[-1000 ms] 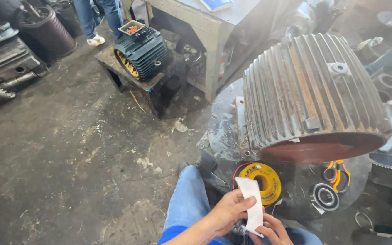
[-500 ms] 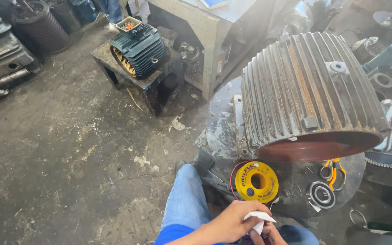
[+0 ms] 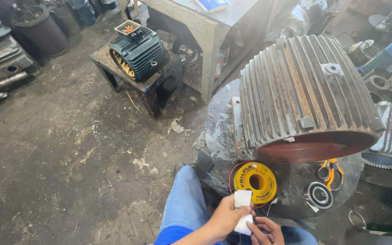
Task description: Applying insulation tape to the internal slots of a motor stator using scissors to cut strips to size.
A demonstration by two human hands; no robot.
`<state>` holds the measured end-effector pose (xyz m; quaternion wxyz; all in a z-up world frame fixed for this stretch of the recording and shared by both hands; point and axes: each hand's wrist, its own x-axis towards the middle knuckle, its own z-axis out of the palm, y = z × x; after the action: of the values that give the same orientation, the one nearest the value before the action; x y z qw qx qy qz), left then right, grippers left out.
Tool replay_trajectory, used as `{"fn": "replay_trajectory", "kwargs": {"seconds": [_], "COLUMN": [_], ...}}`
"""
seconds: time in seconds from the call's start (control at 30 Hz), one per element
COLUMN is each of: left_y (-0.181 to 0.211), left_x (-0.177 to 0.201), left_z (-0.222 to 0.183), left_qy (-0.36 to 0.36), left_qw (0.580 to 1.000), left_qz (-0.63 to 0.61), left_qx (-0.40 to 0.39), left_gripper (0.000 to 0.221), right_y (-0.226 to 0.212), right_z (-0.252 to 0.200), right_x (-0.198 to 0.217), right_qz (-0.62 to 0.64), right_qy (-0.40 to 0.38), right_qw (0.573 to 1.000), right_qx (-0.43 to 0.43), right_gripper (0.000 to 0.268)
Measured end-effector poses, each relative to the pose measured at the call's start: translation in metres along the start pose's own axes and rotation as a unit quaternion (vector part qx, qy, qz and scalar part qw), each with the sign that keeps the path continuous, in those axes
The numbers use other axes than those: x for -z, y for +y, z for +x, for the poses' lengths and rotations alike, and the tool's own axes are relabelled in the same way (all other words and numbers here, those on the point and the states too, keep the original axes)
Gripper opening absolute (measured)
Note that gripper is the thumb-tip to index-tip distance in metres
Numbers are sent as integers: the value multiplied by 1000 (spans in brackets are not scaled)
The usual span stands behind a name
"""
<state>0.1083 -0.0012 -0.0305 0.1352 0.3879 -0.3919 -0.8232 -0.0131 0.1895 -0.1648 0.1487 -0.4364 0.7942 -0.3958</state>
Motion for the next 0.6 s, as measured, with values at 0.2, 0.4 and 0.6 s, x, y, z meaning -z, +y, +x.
{"fn": "replay_trajectory", "kwargs": {"seconds": [0.2,0.4,0.6], "left_y": [-1,13,8], "left_x": [-5,-11,-13], "left_z": [-4,-16,-16], "left_qy": [4,-17,-73], "left_qw": [999,992,987], "left_qz": [41,110,132], "left_qx": [32,66,63], "left_gripper": [6,11,29], "right_y": [-28,-30,-69], "right_z": [-4,-5,10], "right_x": [14,28,44], "right_qz": [-5,-75,-106], "right_qy": [-57,-93,9], "right_qw": [996,992,976], "right_qx": [-73,25,191], "right_gripper": [54,74,39]}}
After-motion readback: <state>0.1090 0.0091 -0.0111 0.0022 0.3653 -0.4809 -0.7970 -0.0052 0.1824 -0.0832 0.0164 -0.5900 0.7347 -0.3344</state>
